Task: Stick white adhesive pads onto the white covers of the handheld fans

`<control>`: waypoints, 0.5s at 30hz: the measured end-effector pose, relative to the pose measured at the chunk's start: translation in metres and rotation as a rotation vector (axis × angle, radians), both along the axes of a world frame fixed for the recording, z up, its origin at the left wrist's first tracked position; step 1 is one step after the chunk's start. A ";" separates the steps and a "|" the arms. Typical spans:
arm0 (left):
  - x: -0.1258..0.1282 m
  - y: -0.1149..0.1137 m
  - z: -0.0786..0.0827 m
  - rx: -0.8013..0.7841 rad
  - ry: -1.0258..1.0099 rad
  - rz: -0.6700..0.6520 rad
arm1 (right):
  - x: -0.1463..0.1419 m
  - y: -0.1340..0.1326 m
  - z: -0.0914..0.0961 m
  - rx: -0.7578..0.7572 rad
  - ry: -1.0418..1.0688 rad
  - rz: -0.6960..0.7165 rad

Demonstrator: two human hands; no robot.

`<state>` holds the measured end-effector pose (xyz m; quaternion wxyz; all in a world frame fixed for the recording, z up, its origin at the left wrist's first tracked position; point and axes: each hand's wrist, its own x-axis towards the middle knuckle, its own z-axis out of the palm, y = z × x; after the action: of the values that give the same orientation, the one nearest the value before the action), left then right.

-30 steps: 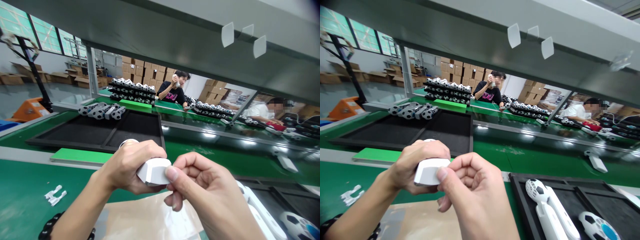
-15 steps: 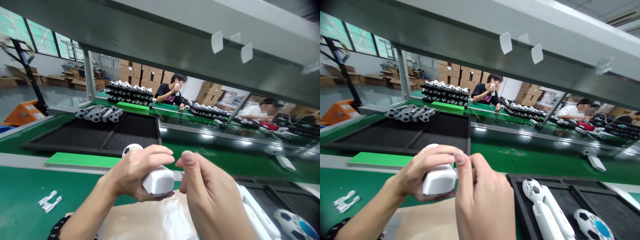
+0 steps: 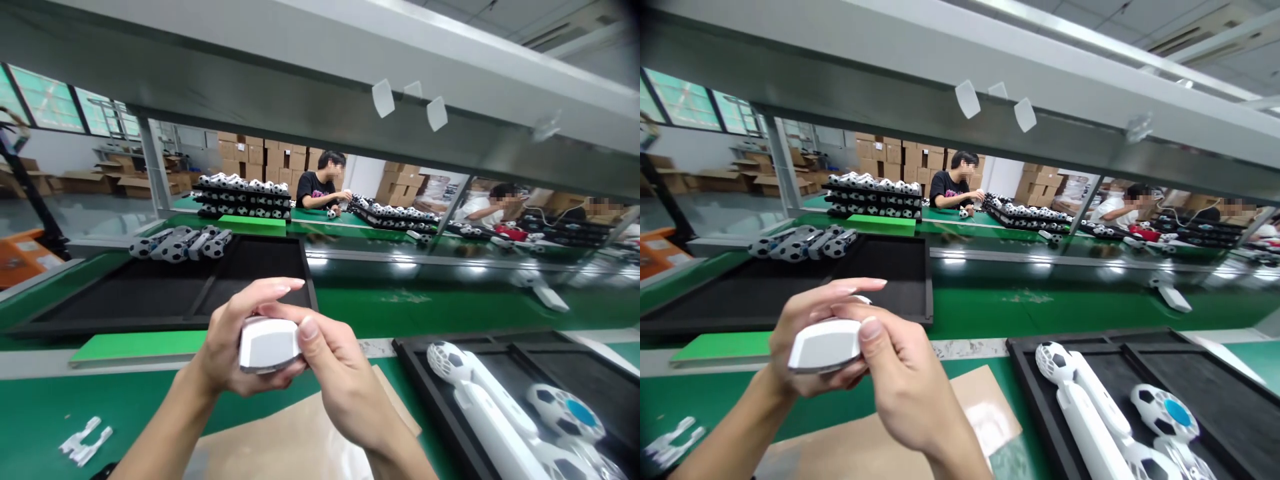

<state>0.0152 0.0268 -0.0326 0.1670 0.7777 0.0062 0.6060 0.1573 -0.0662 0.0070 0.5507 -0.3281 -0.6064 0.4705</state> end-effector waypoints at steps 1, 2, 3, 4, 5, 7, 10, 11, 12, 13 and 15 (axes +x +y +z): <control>0.002 -0.001 0.000 -0.016 -0.012 0.006 | 0.001 0.000 0.000 -0.008 -0.001 0.019; 0.004 -0.003 0.000 -0.031 -0.012 0.019 | 0.001 0.000 0.000 -0.016 -0.031 0.023; 0.006 -0.005 0.000 -0.052 0.012 0.031 | 0.001 -0.001 0.001 -0.018 -0.095 -0.001; 0.008 -0.008 0.000 -0.085 0.063 0.033 | 0.000 -0.002 0.001 -0.014 -0.185 -0.057; 0.011 -0.011 0.001 -0.138 0.132 0.025 | -0.001 -0.002 0.001 -0.006 -0.288 -0.131; 0.016 -0.014 0.001 -0.306 0.320 0.015 | 0.005 0.001 -0.002 0.014 -0.469 -0.305; 0.015 -0.003 0.000 -0.532 0.525 0.128 | 0.034 0.017 -0.013 -0.018 -0.540 -0.537; 0.011 0.006 0.000 -0.570 0.542 0.186 | 0.047 0.023 -0.019 -0.036 -0.541 -0.621; 0.005 0.018 -0.001 -0.596 0.536 0.234 | 0.061 0.030 -0.025 -0.049 -0.545 -0.710; -0.003 0.034 -0.002 -0.625 0.520 0.279 | 0.074 0.036 -0.033 -0.056 -0.556 -0.791; -0.019 0.071 -0.008 -0.693 0.461 0.370 | 0.095 0.048 -0.054 -0.047 -0.608 -0.908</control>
<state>-0.0037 0.0980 -0.0408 0.3007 0.7763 0.3846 0.3989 0.2522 -0.0185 -0.0466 0.4907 -0.6905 -0.5250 0.0828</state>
